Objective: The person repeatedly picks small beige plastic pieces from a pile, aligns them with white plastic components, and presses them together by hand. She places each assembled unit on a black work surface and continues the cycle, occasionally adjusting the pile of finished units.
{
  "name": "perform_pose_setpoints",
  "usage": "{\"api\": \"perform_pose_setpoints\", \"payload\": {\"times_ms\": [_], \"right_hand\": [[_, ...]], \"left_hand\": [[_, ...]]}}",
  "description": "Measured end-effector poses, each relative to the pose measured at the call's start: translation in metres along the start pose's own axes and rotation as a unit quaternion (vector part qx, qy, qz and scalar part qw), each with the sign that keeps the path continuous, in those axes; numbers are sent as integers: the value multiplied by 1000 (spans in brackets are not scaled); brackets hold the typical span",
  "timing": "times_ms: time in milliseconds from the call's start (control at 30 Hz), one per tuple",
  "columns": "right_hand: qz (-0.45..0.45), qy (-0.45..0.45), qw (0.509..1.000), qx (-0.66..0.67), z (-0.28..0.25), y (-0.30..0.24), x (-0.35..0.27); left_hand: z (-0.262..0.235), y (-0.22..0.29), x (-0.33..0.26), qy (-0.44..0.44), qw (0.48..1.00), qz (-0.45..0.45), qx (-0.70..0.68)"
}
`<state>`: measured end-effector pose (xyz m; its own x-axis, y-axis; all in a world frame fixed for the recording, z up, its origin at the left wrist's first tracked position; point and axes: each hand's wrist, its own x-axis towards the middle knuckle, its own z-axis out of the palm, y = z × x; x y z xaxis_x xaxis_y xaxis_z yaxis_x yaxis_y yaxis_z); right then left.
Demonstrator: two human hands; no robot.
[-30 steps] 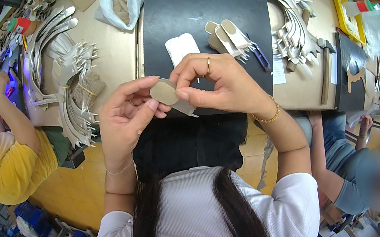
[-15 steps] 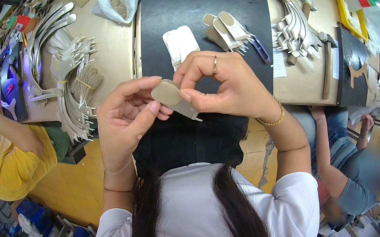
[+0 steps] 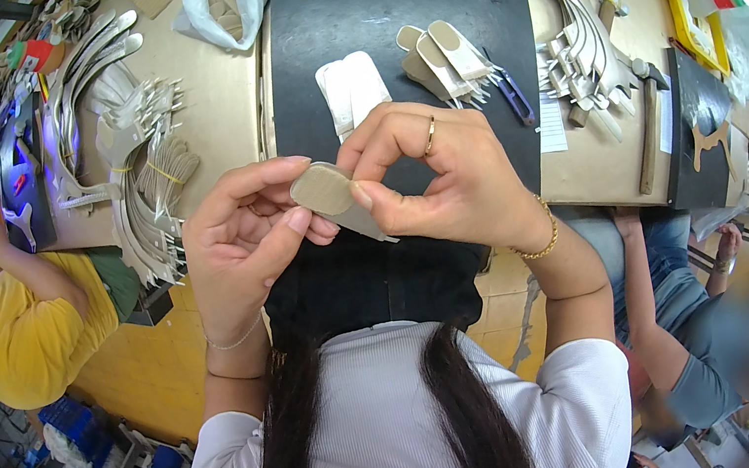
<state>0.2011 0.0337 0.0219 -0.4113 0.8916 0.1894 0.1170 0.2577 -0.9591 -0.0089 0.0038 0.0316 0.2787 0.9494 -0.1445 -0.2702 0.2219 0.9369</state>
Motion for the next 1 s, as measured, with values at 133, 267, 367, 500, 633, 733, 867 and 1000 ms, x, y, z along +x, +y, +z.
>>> {"api": "perform_pose_setpoints", "payload": {"times_ms": [133, 267, 367, 500, 633, 733, 867, 1000], "right_hand": [[-3, 11, 1000, -4, 1, 0, -1], [-14, 18, 1000, -11, 1, 1, -1], [-15, 27, 999, -9, 2, 1, -2], [-23, 37, 999, -22, 4, 1, -3], [-33, 47, 997, -43, 5, 0, -4], [-38, 53, 997, -47, 6, -1, -5], [-31, 55, 997, -42, 9, -2, -7], [-33, 59, 997, -49, 9, -4, -9]], "left_hand": [[1, 0, 1, 11, 1000, -5, -13], [3, 0, 2, 20, 999, -8, -32], [4, 1, 2, 17, 999, -13, -33], [5, 2, 2, 16, 999, -17, -38], [6, 4, 0, 16, 1000, -20, -15], [7, 3, -1, 17, 1000, -6, 8], [8, -4, 1, 24, 999, 32, 17], [9, -7, 0, 35, 998, 54, 10]]}}
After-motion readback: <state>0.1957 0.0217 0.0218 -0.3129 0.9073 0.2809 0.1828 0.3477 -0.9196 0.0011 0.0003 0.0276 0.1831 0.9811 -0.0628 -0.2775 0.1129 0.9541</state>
